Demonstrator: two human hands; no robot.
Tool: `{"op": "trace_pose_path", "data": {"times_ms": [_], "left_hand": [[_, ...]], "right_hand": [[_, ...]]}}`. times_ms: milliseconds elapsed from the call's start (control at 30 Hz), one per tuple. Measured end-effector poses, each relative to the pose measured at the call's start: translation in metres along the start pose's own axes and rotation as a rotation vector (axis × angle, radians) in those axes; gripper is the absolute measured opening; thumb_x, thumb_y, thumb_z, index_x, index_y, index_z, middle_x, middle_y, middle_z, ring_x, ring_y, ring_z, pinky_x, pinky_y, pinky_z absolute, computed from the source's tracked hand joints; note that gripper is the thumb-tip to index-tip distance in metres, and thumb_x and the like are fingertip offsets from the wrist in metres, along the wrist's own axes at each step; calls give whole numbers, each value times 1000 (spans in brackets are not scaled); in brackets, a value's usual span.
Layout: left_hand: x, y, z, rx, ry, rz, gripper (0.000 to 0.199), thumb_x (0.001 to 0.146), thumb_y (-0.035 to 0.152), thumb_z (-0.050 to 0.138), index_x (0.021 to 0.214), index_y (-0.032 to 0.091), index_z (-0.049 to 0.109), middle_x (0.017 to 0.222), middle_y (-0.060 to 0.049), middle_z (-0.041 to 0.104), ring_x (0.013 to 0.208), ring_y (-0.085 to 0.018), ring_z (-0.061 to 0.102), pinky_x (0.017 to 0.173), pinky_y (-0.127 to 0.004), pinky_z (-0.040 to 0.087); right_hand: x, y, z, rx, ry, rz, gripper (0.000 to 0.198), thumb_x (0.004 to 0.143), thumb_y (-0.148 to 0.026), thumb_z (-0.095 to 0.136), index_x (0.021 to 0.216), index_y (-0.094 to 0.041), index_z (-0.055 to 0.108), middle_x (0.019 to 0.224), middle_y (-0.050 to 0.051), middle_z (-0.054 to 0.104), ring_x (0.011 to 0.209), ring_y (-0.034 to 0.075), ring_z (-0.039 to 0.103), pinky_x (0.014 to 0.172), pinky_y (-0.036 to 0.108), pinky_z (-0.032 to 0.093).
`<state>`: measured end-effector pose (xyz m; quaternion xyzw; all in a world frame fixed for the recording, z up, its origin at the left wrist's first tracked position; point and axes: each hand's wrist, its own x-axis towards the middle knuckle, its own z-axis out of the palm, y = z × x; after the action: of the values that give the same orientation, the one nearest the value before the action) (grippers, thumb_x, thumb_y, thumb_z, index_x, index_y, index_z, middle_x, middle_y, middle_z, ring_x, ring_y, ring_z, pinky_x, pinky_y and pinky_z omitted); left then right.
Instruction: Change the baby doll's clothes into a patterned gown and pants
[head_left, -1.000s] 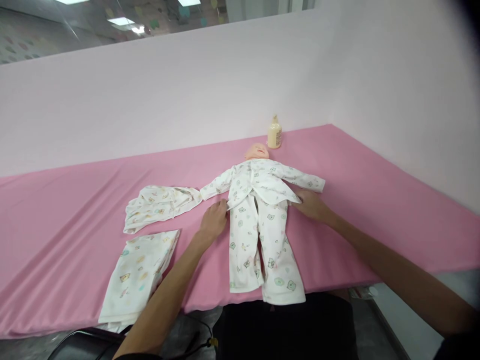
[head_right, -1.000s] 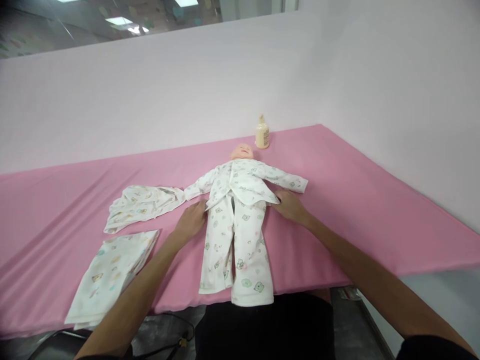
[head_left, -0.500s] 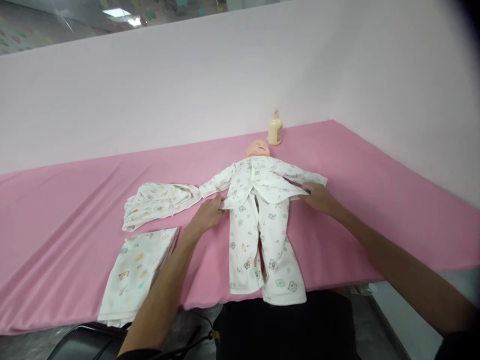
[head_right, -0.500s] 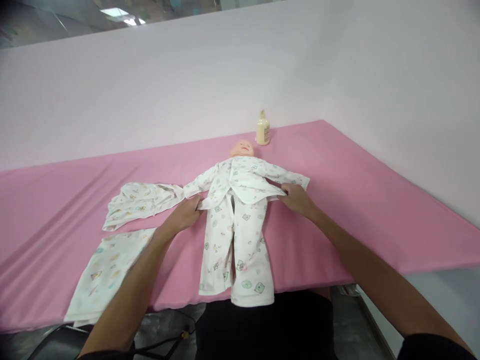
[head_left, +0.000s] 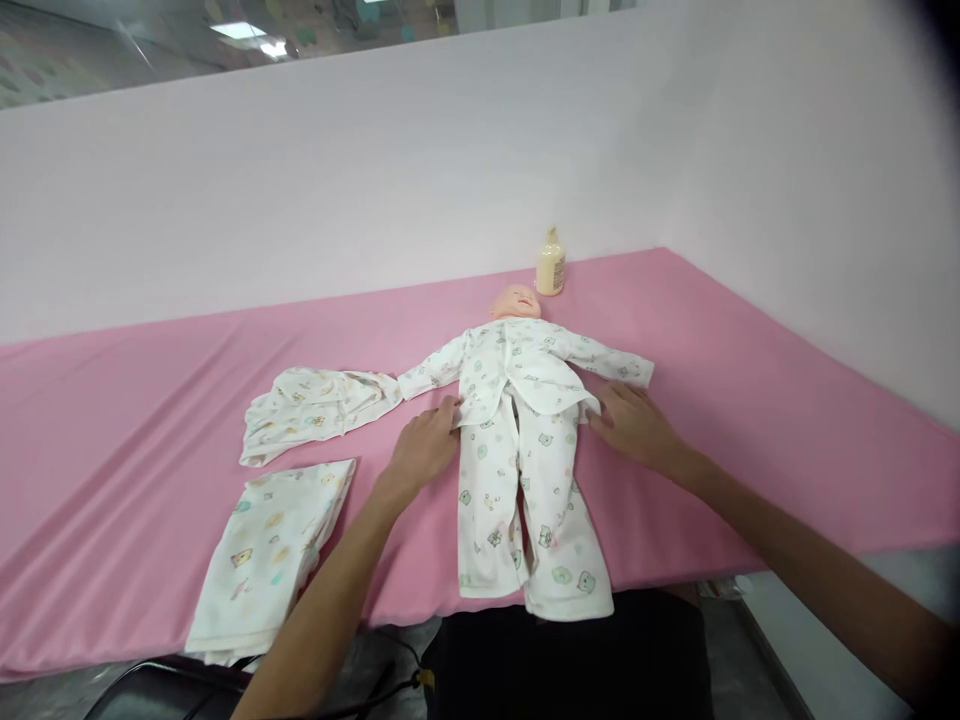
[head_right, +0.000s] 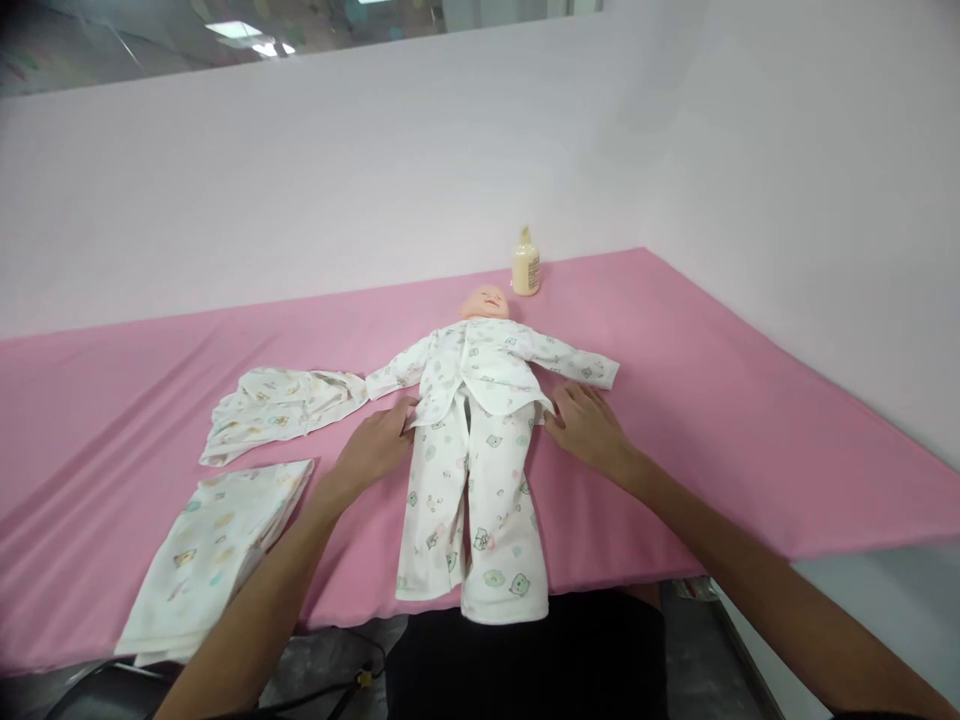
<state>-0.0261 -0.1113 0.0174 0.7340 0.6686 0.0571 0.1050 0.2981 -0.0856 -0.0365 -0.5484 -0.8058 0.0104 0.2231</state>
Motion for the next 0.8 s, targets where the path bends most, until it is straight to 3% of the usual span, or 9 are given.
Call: {"op": "trace_pose_path", "data": {"times_ms": [67,167,267,367,500,600,700,800], "left_hand": [[-2,8,1,29,178,22,34,91,16,43,123,22,50,104,-5,66,90,-23,61,67,-30,38],[-2,18,4,66,440,182,19,96,18,44,108,20,58,101,-5,67,91,-20,61,66,-29,38],[1,24,10,164,636,433,16,96,15,45,96,18,61,88,-5,65,83,-18,58,65,-28,38],[3,28,14,259,712,666,16,95,11,48,88,17,61,81,-3,62,75,-16,53,65,-28,38],[2,30,13,322,604,800,19,96,12,50,81,17,61,81,-3,60,75,-16,51,68,-29,39],[0,32,8,244,441,766,25,100,21,46,80,16,61,86,-5,61,79,-16,53,74,-31,41],[-2,34,-3,46,263,682,23,101,32,49,91,16,62,92,-5,62,83,-17,54,75,-31,43],[3,37,-20,-230,87,553,27,99,42,50,92,18,61,89,-2,62,78,-15,55,68,-28,42]], "right_hand": [[-1,-9,-4,-16,137,-29,15,96,-34,51,100,-19,56,103,11,62,93,27,59,85,41,46],[7,-29,-11,-90,275,-210,20,96,-19,48,114,-18,58,106,11,63,97,25,57,88,38,43],[18,-53,-15,-163,366,-356,22,94,-6,44,90,-19,62,83,6,62,82,21,53,81,34,39],[21,-72,-14,-169,417,-427,27,92,-4,49,70,-19,55,73,4,57,73,18,46,73,32,35],[11,-83,-13,-211,286,-580,31,90,1,48,67,-17,53,74,3,56,73,16,44,72,31,33],[10,-83,-21,-155,180,-602,27,97,-14,51,72,-17,58,79,5,59,79,18,48,76,33,34],[33,-83,-33,30,125,-419,30,101,-27,49,74,-18,58,78,4,61,78,18,52,76,33,36],[83,-83,-38,158,111,-59,32,101,-34,46,75,-18,56,80,5,64,74,17,55,68,30,37]]}}
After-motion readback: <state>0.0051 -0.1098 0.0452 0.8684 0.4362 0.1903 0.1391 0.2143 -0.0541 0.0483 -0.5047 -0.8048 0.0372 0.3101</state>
